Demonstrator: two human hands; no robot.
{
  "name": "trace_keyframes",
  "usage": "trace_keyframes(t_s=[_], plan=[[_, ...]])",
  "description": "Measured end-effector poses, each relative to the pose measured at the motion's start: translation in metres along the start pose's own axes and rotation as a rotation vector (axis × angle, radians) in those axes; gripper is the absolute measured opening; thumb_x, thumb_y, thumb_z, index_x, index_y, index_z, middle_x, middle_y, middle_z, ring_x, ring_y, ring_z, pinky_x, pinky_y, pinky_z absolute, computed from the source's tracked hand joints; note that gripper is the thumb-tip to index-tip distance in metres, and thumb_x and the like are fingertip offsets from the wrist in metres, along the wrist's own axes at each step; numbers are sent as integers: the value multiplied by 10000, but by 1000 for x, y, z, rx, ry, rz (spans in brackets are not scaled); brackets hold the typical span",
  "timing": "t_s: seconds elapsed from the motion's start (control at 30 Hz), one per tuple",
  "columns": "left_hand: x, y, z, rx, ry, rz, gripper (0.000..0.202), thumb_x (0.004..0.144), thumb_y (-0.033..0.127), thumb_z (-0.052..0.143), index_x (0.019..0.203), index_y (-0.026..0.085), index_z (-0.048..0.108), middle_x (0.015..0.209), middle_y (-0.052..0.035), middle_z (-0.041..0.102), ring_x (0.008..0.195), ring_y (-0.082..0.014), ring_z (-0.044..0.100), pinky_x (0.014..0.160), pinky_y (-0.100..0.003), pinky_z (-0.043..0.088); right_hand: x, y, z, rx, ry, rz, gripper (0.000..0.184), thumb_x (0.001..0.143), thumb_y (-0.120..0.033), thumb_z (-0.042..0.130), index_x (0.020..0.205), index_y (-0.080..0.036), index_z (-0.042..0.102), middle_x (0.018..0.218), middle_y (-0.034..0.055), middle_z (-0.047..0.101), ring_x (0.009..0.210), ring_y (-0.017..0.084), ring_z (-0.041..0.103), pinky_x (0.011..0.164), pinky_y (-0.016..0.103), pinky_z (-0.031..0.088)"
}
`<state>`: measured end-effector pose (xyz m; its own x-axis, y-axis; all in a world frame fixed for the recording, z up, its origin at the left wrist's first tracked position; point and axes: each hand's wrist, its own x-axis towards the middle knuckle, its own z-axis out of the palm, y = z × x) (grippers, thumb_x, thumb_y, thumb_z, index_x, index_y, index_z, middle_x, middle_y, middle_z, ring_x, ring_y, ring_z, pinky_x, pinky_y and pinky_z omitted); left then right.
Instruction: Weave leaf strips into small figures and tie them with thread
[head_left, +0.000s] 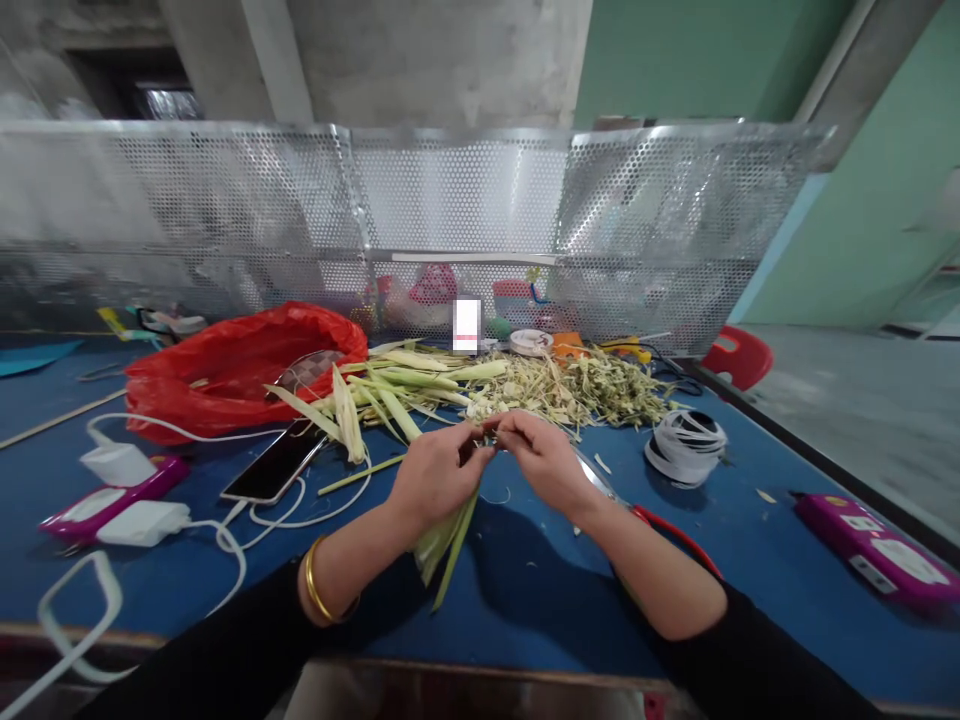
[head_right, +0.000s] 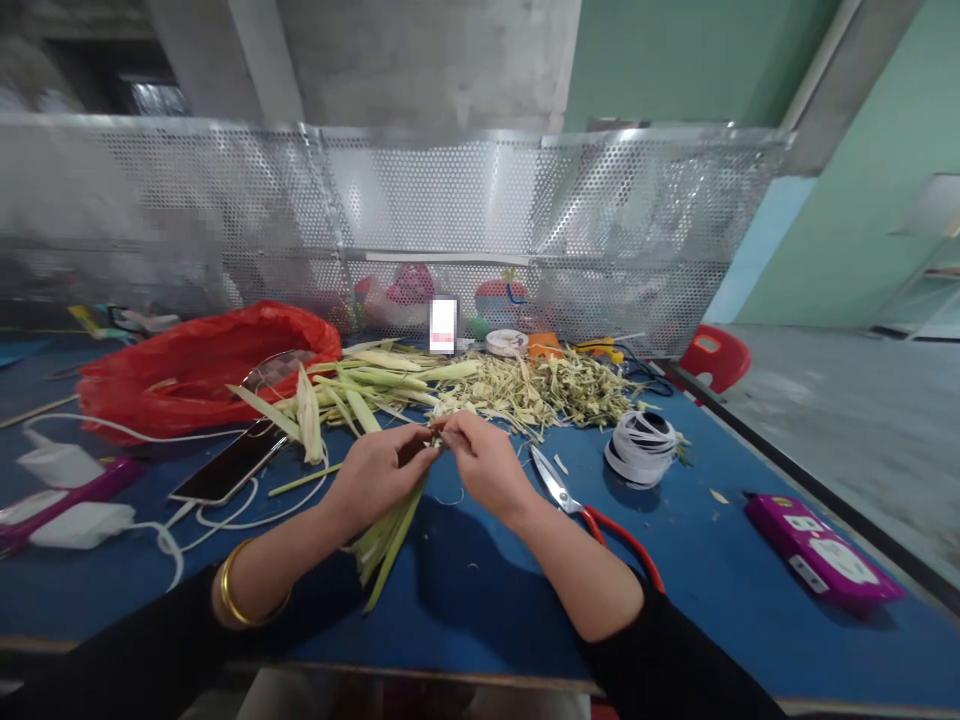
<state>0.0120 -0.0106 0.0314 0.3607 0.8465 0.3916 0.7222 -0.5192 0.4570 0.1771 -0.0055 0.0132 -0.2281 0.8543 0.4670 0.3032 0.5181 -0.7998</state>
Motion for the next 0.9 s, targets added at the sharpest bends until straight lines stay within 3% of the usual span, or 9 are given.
trace_keyframes(t_s=[0.1, 0.23, 0.37, 0.47, 0.6, 0.73, 0.9], plan=[[-6, -4, -2, -289, -130, -101, 252, 866, 312, 436, 814, 178, 643, 603, 15, 582, 558, -134, 537, 557, -237, 383, 2, 3, 0, 214, -45, 103, 180, 831, -254, 514, 663, -189, 511, 941, 62, 662, 859, 179, 592, 758, 328, 475], [-9, -5, -5, -665, -266, -339, 176, 791, 309, 536, 762, 148, 600, 571, 40, 523, 489, -98, 489, 510, -221, 407, -2, -4, 4, 419, -60, 203, 183, 773, -281, 602, 635, -176, 545, 894, 45, 670, 830, 171, 595, 759, 319, 489], [-8, 8, -17, -821, -241, -455, 198, 732, 322, 608, 668, 136, 580, 563, 38, 536, 450, -70, 474, 485, -203, 413, -9, -23, 0, 636, -7, 314, 189, 742, -313, 659, 650, -173, 570, 931, 49, 684, 852, 161, 600, 791, 296, 467], [-6, 10, -19, -856, -295, -487, 208, 709, 341, 630, 693, 135, 603, 573, 32, 557, 443, -73, 484, 483, -214, 436, -13, -29, -3, 720, -8, 409, 195, 737, -324, 669, 660, -175, 568, 927, 56, 688, 894, 172, 603, 812, 293, 454], [-3, -9, -1, -772, -388, -551, 187, 703, 325, 600, 671, 141, 603, 567, 25, 567, 436, -67, 480, 470, -200, 415, -16, -11, 7, 517, -4, 491, 147, 739, -286, 617, 655, -178, 561, 904, 63, 682, 858, 184, 605, 806, 326, 458], [3, -29, 20, -567, -504, -512, 165, 684, 297, 563, 613, 150, 590, 526, 16, 562, 447, -96, 507, 427, -197, 385, -17, 12, 17, 156, -124, 408, 179, 757, -202, 519, 584, -194, 472, 866, 70, 686, 849, 206, 608, 776, 344, 440], [12, -31, 24, -439, -601, -453, 141, 692, 277, 517, 640, 163, 583, 522, 16, 566, 462, -115, 552, 399, -185, 377, -17, 18, 9, -46, -263, 361, 189, 784, -181, 490, 600, -201, 449, 846, 59, 687, 840, 201, 607, 757, 333, 433]])
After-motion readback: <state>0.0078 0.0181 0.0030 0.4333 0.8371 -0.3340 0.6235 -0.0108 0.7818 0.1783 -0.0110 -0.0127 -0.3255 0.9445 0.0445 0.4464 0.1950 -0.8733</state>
